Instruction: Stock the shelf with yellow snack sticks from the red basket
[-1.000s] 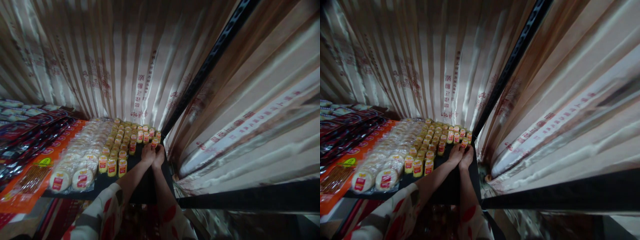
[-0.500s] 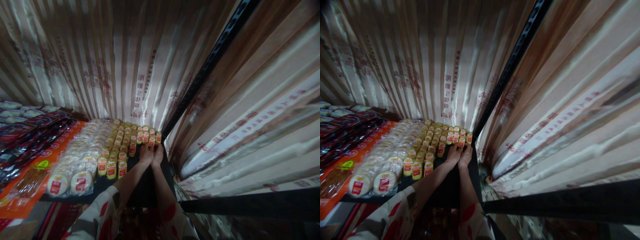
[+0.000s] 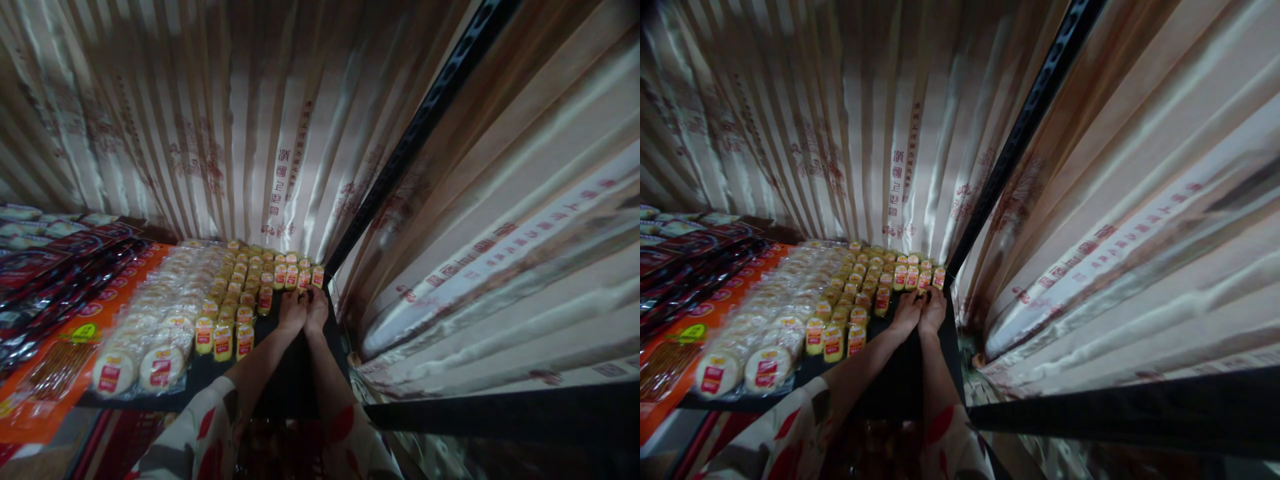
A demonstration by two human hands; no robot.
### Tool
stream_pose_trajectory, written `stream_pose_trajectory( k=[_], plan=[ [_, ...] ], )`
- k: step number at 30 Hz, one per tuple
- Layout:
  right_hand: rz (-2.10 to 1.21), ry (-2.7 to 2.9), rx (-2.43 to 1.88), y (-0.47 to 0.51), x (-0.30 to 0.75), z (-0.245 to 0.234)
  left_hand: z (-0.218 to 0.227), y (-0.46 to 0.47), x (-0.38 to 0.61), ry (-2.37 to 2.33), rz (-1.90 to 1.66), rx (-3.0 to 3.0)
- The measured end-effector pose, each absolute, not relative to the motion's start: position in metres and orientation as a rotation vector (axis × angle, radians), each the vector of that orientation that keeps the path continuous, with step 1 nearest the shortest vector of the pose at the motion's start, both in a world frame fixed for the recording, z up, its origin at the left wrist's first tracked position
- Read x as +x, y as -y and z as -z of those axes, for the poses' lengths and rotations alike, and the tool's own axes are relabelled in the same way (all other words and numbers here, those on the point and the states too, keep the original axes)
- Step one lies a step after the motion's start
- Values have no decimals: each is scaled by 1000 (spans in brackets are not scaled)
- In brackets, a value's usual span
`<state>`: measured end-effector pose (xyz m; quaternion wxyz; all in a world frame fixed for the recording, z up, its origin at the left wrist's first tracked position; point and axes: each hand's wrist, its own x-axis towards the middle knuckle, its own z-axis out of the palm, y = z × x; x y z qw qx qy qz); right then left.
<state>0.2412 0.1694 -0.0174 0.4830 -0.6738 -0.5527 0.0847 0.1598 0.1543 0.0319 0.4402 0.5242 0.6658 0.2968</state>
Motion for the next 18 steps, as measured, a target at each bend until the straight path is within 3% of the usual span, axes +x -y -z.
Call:
stream_pose_trajectory(
  k=[18],
  plan=[
    [-285, 1305, -1489, -167, 244, 28, -26, -156, 163, -1639, -738, 1427]
  ],
)
